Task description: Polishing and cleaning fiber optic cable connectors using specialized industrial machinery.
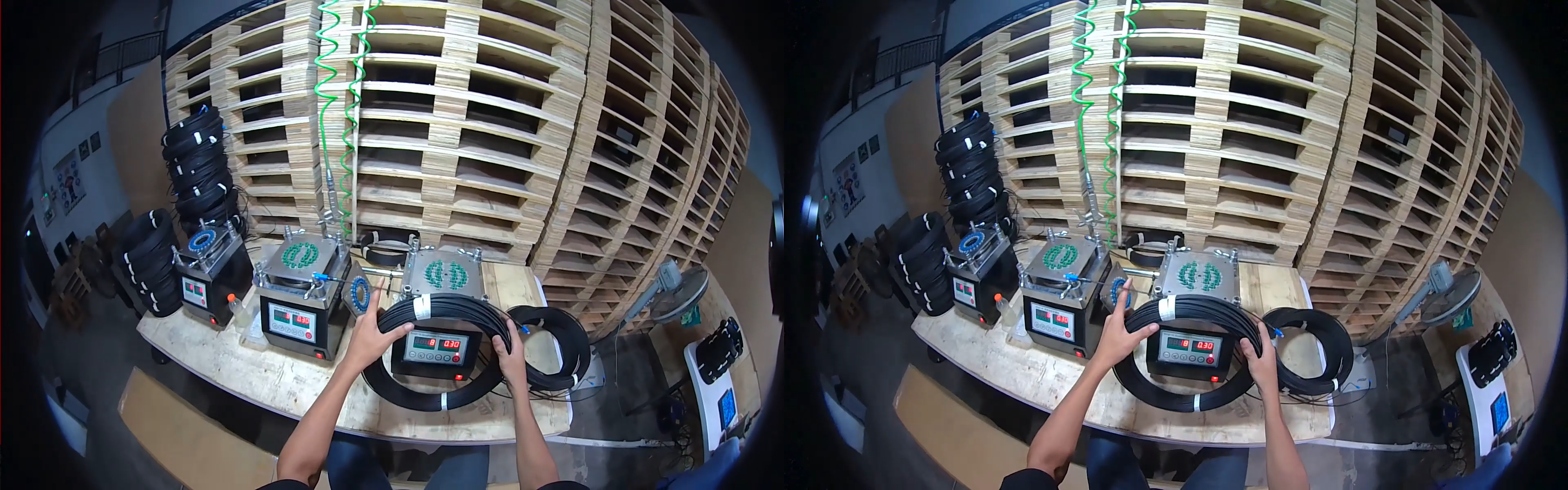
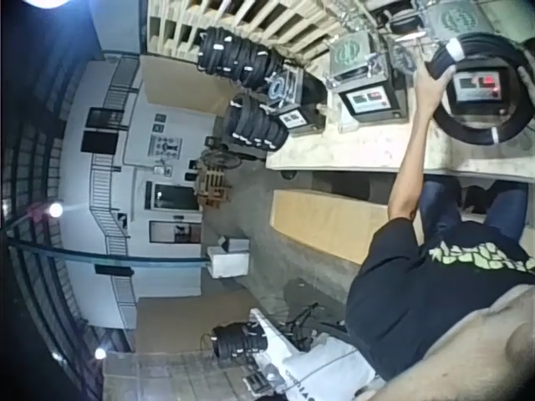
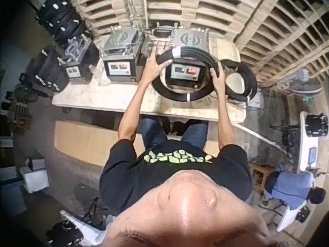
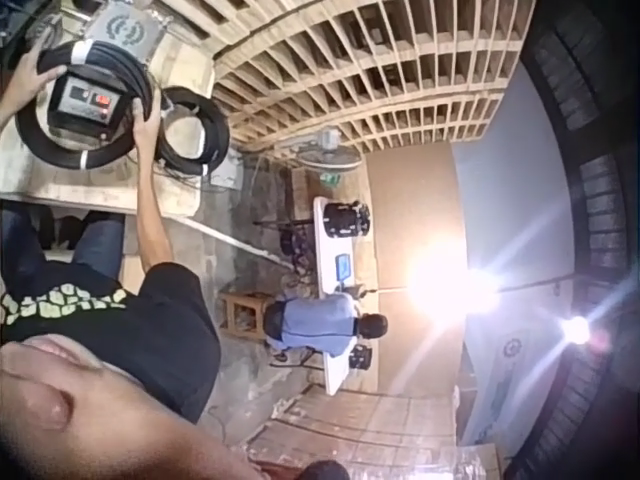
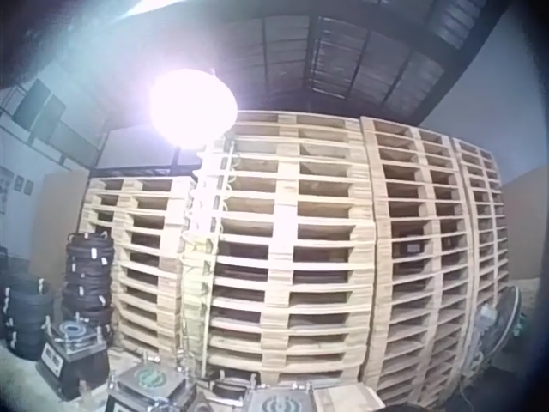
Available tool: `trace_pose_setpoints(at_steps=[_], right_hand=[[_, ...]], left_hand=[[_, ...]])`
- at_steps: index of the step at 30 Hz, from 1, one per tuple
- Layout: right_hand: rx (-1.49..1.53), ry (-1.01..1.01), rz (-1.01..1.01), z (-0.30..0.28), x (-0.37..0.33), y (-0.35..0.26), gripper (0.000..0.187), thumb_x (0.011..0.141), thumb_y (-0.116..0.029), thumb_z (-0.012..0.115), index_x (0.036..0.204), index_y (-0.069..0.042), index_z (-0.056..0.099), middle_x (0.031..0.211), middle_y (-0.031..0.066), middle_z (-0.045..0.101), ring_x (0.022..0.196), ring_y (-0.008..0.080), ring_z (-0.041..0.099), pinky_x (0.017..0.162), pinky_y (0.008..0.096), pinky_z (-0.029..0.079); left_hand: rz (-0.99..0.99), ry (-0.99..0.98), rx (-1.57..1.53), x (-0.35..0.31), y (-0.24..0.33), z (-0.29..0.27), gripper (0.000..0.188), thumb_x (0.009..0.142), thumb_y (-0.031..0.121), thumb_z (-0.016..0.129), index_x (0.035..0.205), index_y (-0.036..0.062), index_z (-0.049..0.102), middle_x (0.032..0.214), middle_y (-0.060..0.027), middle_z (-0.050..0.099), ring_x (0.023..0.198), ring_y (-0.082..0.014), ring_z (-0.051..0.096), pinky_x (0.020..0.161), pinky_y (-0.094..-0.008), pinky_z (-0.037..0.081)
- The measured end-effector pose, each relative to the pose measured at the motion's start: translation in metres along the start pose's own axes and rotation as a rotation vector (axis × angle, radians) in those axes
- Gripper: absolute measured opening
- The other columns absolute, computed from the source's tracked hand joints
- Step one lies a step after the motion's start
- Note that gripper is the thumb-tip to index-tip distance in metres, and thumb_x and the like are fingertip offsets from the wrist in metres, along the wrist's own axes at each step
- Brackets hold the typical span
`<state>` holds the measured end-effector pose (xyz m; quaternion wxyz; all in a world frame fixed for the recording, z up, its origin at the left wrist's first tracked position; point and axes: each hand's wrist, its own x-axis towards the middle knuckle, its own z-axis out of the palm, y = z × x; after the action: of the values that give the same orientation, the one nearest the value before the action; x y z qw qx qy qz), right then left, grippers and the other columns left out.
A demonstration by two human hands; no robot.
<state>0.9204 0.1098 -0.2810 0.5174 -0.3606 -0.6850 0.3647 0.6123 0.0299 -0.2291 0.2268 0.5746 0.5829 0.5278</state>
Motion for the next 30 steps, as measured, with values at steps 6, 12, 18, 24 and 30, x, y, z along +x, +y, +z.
trace_pose_setpoints(at_steps=[6, 12, 18, 24, 30], right_hand=[[-0.015, 0.146, 0.047, 0.006, 0.025, 0.020, 0.078, 0.093, -0.044, 0.065, 0.147, 0.003, 0.035, 0.143, 0.0206, 0.048, 0.133, 0.0259, 0.045, 0.112, 0.0351, 0.032], [-0.234, 0.246, -0.107, 0.000, 0.061, 0.050, 0.074, 0.097, -0.043, 0.059, 0.152, -0.003, 0.029, 0.132, 0.0170, 0.056, 0.113, 0.0236, 0.059, 0.098, 0.0322, 0.045], [0.142, 0.138, 0.213, 0.010, 0.050, 0.019, 0.075, 0.098, -0.043, 0.059, 0.157, -0.017, 0.020, 0.091, 0.0028, 0.058, 0.061, 0.0071, 0.049, 0.054, 0.0227, 0.042], [0.153, 0.153, 0.203, 0.013, 0.053, 0.013, 0.076, 0.099, -0.045, 0.058, 0.157, -0.021, 0.015, 0.104, 0.0068, 0.058, 0.058, 0.0075, 0.048, 0.051, 0.0230, 0.044], [-0.051, 0.213, 0.122, 0.007, 0.055, 0.040, 0.079, 0.099, -0.043, 0.057, 0.157, -0.011, 0.015, 0.149, 0.0219, 0.036, 0.132, 0.0287, 0.041, 0.107, 0.0366, 0.035]], left_hand=[[0.216, 0.139, 0.136, 0.044, 0.001, 0.007, 0.103, 0.075, 0.035, 0.084, 0.156, 0.0152, 0.025, 0.084, -0.0126, 0.059, 0.073, -0.0231, 0.057, 0.070, -0.0372, 0.048], [0.245, 0.102, 0.129, 0.090, 0.000, 0.015, 0.098, 0.079, 0.039, 0.080, 0.157, 0.0187, 0.024, 0.087, -0.0119, 0.057, 0.077, -0.0250, 0.056, 0.073, -0.0379, 0.048], [0.276, 0.093, 0.244, 0.106, -0.004, 0.016, 0.083, 0.091, 0.045, 0.066, 0.158, 0.0230, 0.021, 0.103, -0.0200, 0.054, 0.093, -0.0309, 0.056, 0.085, -0.0416, 0.047], [0.244, 0.052, 0.249, 0.119, -0.015, 0.024, 0.080, 0.094, 0.044, 0.064, 0.158, 0.0221, 0.021, 0.103, -0.0192, 0.053, 0.094, -0.0300, 0.054, 0.089, -0.0411, 0.045], [0.241, 0.000, 0.254, 0.136, -0.031, 0.031, 0.070, 0.100, 0.034, 0.058, 0.158, 0.0200, 0.021, 0.096, -0.0193, 0.053, 0.086, -0.0297, 0.053, 0.084, -0.0417, 0.045]])
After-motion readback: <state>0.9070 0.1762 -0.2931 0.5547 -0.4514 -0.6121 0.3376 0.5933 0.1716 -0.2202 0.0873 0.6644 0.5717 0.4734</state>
